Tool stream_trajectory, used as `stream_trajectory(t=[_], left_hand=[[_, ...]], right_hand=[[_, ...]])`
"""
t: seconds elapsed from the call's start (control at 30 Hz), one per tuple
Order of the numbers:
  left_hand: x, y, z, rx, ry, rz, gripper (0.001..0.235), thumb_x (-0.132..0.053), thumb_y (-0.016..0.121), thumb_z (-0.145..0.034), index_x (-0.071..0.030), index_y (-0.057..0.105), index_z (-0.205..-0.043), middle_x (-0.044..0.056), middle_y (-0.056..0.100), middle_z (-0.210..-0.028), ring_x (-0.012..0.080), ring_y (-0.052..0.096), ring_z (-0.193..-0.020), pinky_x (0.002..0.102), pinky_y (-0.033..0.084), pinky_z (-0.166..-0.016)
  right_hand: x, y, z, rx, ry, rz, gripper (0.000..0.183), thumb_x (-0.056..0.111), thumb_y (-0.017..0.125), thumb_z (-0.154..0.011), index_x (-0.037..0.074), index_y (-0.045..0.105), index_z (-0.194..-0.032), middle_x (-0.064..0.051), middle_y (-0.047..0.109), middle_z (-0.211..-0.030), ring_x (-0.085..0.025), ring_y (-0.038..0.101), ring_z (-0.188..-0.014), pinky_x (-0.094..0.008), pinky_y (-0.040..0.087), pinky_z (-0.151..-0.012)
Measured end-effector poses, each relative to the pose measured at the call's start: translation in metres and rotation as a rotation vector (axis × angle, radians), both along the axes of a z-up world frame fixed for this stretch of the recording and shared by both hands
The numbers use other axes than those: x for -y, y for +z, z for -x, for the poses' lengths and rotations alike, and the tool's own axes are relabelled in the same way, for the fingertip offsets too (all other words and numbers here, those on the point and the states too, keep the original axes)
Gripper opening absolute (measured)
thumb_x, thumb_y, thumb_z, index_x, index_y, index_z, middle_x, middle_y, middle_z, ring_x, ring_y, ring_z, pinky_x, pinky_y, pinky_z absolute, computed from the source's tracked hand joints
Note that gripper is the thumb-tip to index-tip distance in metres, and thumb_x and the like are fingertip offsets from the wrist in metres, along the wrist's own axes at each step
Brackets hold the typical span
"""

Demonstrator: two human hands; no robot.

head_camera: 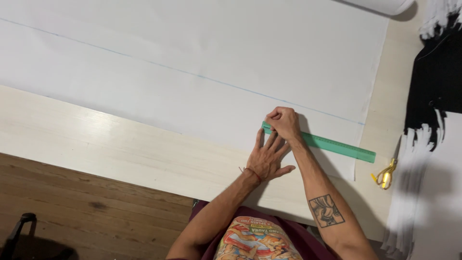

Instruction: Drawing a grid of lines on a large sheet of paper using a ruler and blue marking chalk.

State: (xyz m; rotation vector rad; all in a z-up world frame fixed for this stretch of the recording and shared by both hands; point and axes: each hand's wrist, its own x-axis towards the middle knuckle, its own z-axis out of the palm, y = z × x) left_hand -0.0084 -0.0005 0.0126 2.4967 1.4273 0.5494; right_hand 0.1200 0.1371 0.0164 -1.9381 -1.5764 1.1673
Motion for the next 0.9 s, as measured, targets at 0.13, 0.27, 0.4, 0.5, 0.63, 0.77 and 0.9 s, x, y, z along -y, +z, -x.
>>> stream_trajectory(t=[0.13,0.27,0.4,0.5,0.63,0.77,0.9], left_hand=[[0.000,0.001,0.001,0.054,-0.011,-0.051,0.094,-0.088,0.047,-0.101,-0.028,0.050,-0.173,0.016,0.050,-0.180,0.0383,0.041,-0.174,0.079,0.016,-0.142],[-0.006,-0.002,0.000,0.089,-0.021,-0.093,0.094,-0.089,0.045,-0.104,-0.027,0.053,-0.175,0.019,0.048,-0.184,0.0408,0.043,-0.173,0.080,0.021,-0.138],[-0.003,0.013,0.009,0.084,-0.041,-0.085,0.094,-0.087,0.051,-0.104,-0.026,0.055,-0.176,0.020,0.048,-0.184,0.0410,0.041,-0.173,0.080,0.018,-0.138],[0.003,0.015,0.007,0.073,-0.040,-0.056,0.094,-0.087,0.054,-0.104,-0.028,0.054,-0.177,0.018,0.046,-0.186,0.0392,0.038,-0.174,0.079,0.018,-0.138],[-0.005,0.017,0.014,-0.014,-0.050,-0.150,0.082,-0.074,0.047,-0.117,-0.023,0.048,-0.181,0.017,0.037,-0.190,0.0346,0.033,-0.177,0.071,0.012,-0.144],[0.002,0.005,0.021,0.000,-0.066,-0.280,0.063,-0.051,0.073,-0.113,-0.015,0.068,-0.164,0.015,0.058,-0.178,0.0322,0.057,-0.162,0.060,0.034,-0.136],[0.016,-0.009,0.012,0.056,-0.102,-0.271,0.050,-0.038,0.080,-0.109,-0.014,0.073,-0.153,0.013,0.068,-0.162,0.0321,0.069,-0.135,0.053,0.051,-0.111]], right_hand=[[-0.007,0.017,-0.054,-0.437,-0.321,-0.146,0.017,0.015,0.086,-0.098,0.014,0.086,-0.115,-0.008,0.080,-0.085,-0.014,0.068,-0.056,-0.026,0.057,-0.045],[0.025,0.046,-0.162,-0.673,-0.613,-0.346,0.015,0.014,0.076,-0.118,0.014,0.077,-0.133,0.000,0.077,-0.114,-0.011,0.076,-0.088,-0.022,0.060,-0.060],[0.104,0.058,-0.212,-0.623,-0.690,-0.331,0.006,0.016,0.072,-0.120,0.021,0.071,-0.124,0.008,0.073,-0.114,-0.010,0.076,-0.099,-0.022,0.062,-0.072],[0.164,0.029,-0.244,-0.574,-0.626,-0.292,0.009,0.020,0.069,-0.123,0.012,0.067,-0.124,0.004,0.067,-0.111,-0.012,0.073,-0.103,-0.028,0.066,-0.083],[0.195,-0.002,-0.253,-0.462,-0.459,-0.209,0.021,0.013,0.065,-0.119,0.003,0.070,-0.137,-0.013,0.075,-0.146,-0.024,0.075,-0.117,-0.033,0.064,-0.074],[0.207,0.031,-0.229,-0.164,-0.382,-0.097,0.045,0.020,0.058,-0.120,0.006,0.065,-0.163,-0.011,0.073,-0.144,-0.021,0.080,-0.109,-0.032,0.059,-0.066],[0.203,0.001,-0.240,-0.178,-0.309,-0.159,0.056,0.022,0.056,-0.120,0.009,0.053,-0.174,-0.005,0.063,-0.136,-0.021,0.082,-0.097,-0.033,0.053,-0.056]])
